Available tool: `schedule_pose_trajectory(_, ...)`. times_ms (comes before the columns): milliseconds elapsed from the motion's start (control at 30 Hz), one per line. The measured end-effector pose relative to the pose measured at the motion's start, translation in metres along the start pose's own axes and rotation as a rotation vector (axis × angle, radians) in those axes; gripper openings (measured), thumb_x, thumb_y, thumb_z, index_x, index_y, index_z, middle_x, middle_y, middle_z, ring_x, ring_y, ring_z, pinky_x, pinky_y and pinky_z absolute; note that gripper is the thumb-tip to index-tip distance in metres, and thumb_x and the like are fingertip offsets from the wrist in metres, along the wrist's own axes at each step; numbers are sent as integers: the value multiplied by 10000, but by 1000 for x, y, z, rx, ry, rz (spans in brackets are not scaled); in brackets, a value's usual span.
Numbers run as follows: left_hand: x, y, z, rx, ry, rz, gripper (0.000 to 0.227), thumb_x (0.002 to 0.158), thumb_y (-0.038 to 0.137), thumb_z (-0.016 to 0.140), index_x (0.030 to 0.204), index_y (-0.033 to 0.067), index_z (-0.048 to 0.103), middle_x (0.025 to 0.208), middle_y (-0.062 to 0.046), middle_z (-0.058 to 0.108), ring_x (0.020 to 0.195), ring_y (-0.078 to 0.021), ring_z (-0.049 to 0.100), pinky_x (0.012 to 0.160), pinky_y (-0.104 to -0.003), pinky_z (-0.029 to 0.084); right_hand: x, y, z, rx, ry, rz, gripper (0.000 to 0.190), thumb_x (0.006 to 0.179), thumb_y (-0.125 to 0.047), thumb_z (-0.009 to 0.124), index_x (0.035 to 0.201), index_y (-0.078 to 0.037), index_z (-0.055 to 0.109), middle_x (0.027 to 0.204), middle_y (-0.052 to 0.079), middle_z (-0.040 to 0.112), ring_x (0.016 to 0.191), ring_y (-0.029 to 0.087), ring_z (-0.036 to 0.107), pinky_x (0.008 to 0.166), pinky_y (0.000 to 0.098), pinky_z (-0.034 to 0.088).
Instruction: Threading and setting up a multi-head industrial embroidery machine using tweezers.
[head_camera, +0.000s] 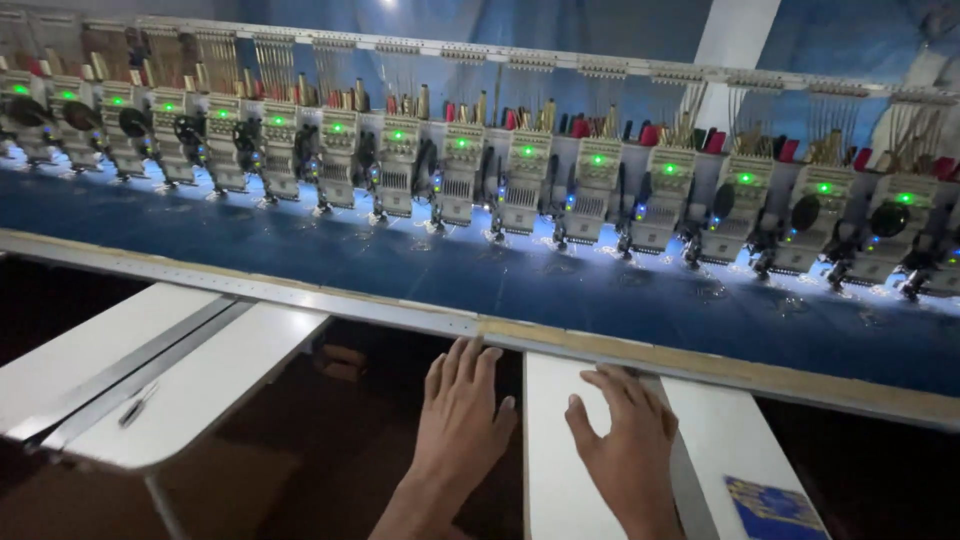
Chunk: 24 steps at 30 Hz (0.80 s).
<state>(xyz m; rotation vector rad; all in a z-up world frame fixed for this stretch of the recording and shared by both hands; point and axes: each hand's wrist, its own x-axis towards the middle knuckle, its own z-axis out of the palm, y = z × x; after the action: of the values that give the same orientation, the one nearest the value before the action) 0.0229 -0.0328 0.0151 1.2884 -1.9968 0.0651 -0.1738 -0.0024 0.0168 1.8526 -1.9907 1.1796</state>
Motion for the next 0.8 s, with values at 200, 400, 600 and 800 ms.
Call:
schedule_pose_trajectory(200,74,-114,26,10,1,0,566,958,280,615,1444,51,437,1602,-206,353,1519,-411,228,1207,-570,172,75,-38,102,-15,-103,99,401,903,-457,622,1256,-291,713,1413,-84,641,1375,204,518,1179,494,279)
schedule_pose_trajectory(400,171,-207,86,-22,5,-10,512,986,297,575,1426,54,473,1606,-221,349,1534,-408,206,1214,-560,160,173,-48,212,36,-162,123,420,922,-473,596,1300,-310,682,1457,-108,599,1407,179,483,1180,493,286)
schedule_pose_trajectory(600,299,-298,159,-33,-127,-72,551,994,310,602,1476,111,427,1640,-150,296,1550,-365,150,1219,-543,137,301,-24,341,41,-190,121,463,935,-517,561,1360,-347,634,1481,-104,549,1421,195,449,1185,551,338)
schedule_pose_trajectory(800,423,-382,232,-61,-177,-96,519,1028,345,556,1486,146,416,1638,-121,301,1539,-350,174,1194,-550,183,431,-9,458,12,-201,170,429,934,-510,568,1329,-373,665,1453,-114,587,1396,185,496,1199,538,335)
